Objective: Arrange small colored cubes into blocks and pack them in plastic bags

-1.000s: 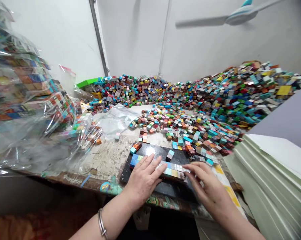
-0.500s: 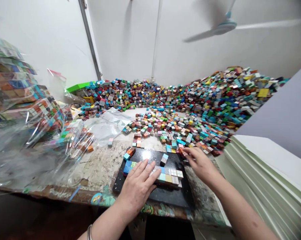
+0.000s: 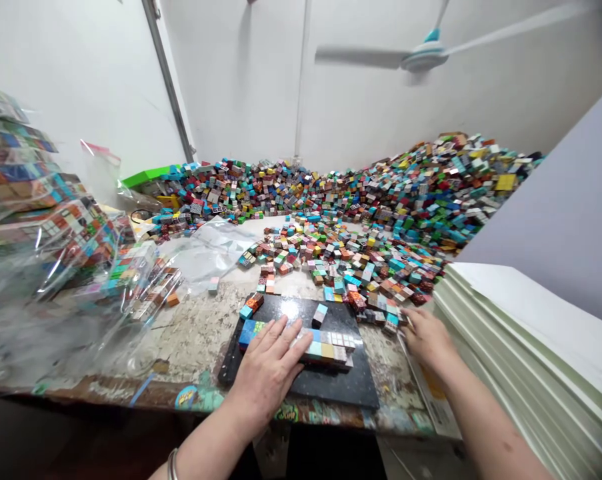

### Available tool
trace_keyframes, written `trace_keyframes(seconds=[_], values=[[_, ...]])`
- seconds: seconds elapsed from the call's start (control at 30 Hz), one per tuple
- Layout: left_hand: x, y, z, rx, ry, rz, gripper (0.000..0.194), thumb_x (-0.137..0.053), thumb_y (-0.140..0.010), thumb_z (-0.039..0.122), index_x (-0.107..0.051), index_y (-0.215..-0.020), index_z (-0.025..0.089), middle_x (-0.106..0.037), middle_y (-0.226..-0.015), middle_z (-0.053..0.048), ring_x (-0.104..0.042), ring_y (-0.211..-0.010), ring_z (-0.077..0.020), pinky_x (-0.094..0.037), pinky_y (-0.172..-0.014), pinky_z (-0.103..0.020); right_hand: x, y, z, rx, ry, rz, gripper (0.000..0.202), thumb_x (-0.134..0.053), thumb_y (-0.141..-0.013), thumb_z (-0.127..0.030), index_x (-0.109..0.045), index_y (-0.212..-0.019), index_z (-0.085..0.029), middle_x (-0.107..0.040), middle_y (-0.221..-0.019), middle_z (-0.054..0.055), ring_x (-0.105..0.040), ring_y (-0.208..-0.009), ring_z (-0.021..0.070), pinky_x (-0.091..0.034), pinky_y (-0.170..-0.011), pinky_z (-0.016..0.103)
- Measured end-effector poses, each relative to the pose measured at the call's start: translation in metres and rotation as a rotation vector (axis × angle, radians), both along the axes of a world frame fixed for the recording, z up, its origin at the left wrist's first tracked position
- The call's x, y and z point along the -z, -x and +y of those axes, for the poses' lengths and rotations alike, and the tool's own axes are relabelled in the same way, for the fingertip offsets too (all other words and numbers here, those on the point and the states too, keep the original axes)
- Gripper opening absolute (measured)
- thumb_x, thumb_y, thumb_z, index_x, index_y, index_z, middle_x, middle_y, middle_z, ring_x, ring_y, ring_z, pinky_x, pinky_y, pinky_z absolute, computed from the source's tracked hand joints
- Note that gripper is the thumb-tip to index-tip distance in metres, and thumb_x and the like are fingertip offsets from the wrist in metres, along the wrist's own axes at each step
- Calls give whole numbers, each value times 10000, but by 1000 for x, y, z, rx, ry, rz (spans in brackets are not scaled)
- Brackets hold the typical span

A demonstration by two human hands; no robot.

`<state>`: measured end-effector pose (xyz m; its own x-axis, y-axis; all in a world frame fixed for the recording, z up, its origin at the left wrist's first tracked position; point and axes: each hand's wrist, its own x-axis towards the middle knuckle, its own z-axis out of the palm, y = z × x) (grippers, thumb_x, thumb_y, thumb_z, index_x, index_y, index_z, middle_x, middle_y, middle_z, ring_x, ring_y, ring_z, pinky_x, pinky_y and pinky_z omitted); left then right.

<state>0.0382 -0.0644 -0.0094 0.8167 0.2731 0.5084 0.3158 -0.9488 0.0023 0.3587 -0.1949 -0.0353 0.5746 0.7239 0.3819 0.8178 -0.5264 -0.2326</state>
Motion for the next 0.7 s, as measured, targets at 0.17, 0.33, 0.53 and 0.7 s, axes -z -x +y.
trace_keyframes(seconds=[0.17,0.33,0.53,0.7], values=[[-2,-1,0,1,-4,-2,431,-504,-844,249,-441,-1270,268,-479,-1318,-10,-421,-1221,-242,-387,-985,-418,0,-2,1,45,-46,38,125,-515,-661,-261,-595,-740,-205,-604,-736,88,-573,-719,264,-466,-647,403],[-2,0,0,2,16,-1,433,-499,-848,258,-432,-1276,279,-479,-1318,-9,-412,-1229,-233,-379,-993,-413,-25,27,-14,70,-144,94,278,-433,-770,-350,-545,-930,-152,-604,-869,128,-579,-803,264,-473,-684,395],[-1,0,0,3,26,9,415,-477,-860,263,-438,-1274,268,-473,-1323,-8,-389,-1245,-231,-354,-1011,-408,-58,108,-33,-246,-87,506,296,-509,-777,-417,-585,-988,-223,-660,-877,35,-617,-763,182,-497,-662,286],[-1,0,0,-3,33,16,442,-499,-849,262,-419,-1283,281,-469,-1328,-6,-380,-1252,-230,-353,-1009,-413,-49,134,-25,-324,-160,415,176,-529,-761,-332,-591,-884,-221,-637,-745,25,-602,-638,171,-513,-612,307]])
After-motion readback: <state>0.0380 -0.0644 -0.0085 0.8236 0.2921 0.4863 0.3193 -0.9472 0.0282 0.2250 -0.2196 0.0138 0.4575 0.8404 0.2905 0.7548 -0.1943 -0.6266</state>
